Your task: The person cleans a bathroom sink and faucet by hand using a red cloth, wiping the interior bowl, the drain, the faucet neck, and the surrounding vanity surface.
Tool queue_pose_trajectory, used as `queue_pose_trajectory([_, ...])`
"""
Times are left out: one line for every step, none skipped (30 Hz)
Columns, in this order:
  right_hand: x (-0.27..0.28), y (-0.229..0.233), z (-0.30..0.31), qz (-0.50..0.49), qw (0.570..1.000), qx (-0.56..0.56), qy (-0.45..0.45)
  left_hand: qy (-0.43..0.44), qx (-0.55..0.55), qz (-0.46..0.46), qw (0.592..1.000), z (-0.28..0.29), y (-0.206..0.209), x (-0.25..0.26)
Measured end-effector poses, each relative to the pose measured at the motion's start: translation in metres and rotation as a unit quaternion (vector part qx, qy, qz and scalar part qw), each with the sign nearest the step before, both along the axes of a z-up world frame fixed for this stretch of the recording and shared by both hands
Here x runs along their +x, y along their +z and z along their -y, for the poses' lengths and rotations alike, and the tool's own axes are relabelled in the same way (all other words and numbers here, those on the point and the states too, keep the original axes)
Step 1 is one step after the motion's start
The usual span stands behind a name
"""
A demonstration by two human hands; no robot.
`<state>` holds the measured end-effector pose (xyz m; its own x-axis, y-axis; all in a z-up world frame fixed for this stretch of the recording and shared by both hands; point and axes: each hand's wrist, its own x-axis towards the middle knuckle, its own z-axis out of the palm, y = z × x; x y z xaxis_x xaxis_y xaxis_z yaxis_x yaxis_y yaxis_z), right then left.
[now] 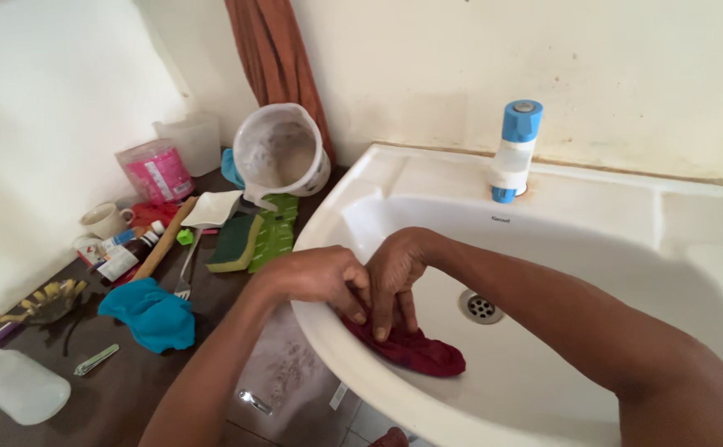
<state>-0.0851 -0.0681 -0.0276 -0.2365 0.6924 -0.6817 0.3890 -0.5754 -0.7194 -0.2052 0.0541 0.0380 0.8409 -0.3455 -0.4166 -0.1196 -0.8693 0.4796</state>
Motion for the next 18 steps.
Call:
queue_pose_trajectory([-0.002, 0.003, 0.000, -0.015, 1.000, 0.006, 0.010, 0.020, 0.000, -0.015, 1.000, -0.001, 0.004, -0.003])
queue_pose_trajectory([-0.005, 0.006, 0.000, -0.017, 1.000, 0.007, 0.009, 0.019, 0.001, -0.018, 1.000, -0.004, 0.009, -0.006])
queue_pose_trajectory([-0.008, 0.010, 0.000, -0.021, 0.999, 0.047, -0.011, 0.015, -0.016, 0.012, 1.000, -0.009, 0.013, -0.009])
queue_pose_trajectory([-0.010, 0.015, -0.001, -0.025, 0.996, 0.086, -0.031, 0.010, -0.033, 0.042, 0.999, -0.015, 0.016, -0.011])
queue_pose_trajectory([-0.012, 0.018, -0.003, -0.028, 0.996, 0.085, -0.029, 0.013, -0.033, 0.039, 0.999, -0.024, 0.019, -0.014])
queue_pose_trajectory([-0.014, 0.022, -0.006, -0.007, 0.984, 0.154, -0.095, 0.040, -0.054, 0.101, 0.993, -0.036, 0.021, -0.015])
queue_pose_trajectory([-0.017, 0.025, -0.009, 0.016, 0.962, 0.220, -0.160, 0.067, -0.074, 0.163, 0.982, -0.047, 0.023, -0.017])
queue_pose_trajectory([-0.021, 0.027, -0.012, 0.014, 0.963, 0.219, -0.158, 0.071, -0.075, 0.161, 0.982, -0.058, 0.022, -0.017])
queue_pose_trajectory([-0.023, 0.029, -0.014, 0.059, 0.935, 0.260, -0.234, 0.120, -0.112, 0.190, 0.968, -0.066, 0.019, -0.012])
queue_pose_trajectory([-0.025, 0.030, -0.017, 0.105, 0.897, 0.300, -0.307, 0.169, -0.149, 0.218, 0.949, -0.073, 0.015, -0.008])
queue_pose_trajectory([-0.025, 0.029, -0.019, 0.109, 0.898, 0.299, -0.306, 0.170, -0.152, 0.221, 0.948, -0.077, 0.010, -0.004])
queue_pose_trajectory([-0.025, 0.025, -0.021, 0.123, 0.879, 0.311, -0.339, 0.173, -0.127, 0.244, 0.946, -0.081, 0.004, 0.001])
queue_pose_trajectory([-0.022, 0.021, -0.023, 0.138, 0.859, 0.321, -0.373, 0.177, -0.102, 0.266, 0.942, -0.083, -0.002, 0.007])
queue_pose_trajectory([-0.016, 0.016, -0.026, 0.142, 0.860, 0.320, -0.372, 0.177, -0.105, 0.268, 0.941, -0.083, -0.009, 0.014])
queue_pose_trajectory([-0.008, 0.012, -0.029, 0.197, 0.832, 0.358, -0.376, 0.166, -0.095, 0.333, 0.923, -0.082, -0.014, 0.022])
queue_pose_trajectory([0.000, 0.008, -0.031, 0.251, 0.800, 0.393, -0.378, 0.154, -0.085, 0.396, 0.902, -0.081, -0.018, 0.030])
queue_pose_trajectory([0.009, 0.005, -0.031, 0.254, 0.799, 0.394, -0.375, 0.155, -0.086, 0.399, 0.900, -0.078, -0.021, 0.038])
queue_pose_trajectory([0.018, 0.005, -0.029, 0.384, 0.751, 0.407, -0.351, 0.151, -0.102, 0.409, 0.894, -0.072, -0.023, 0.049])
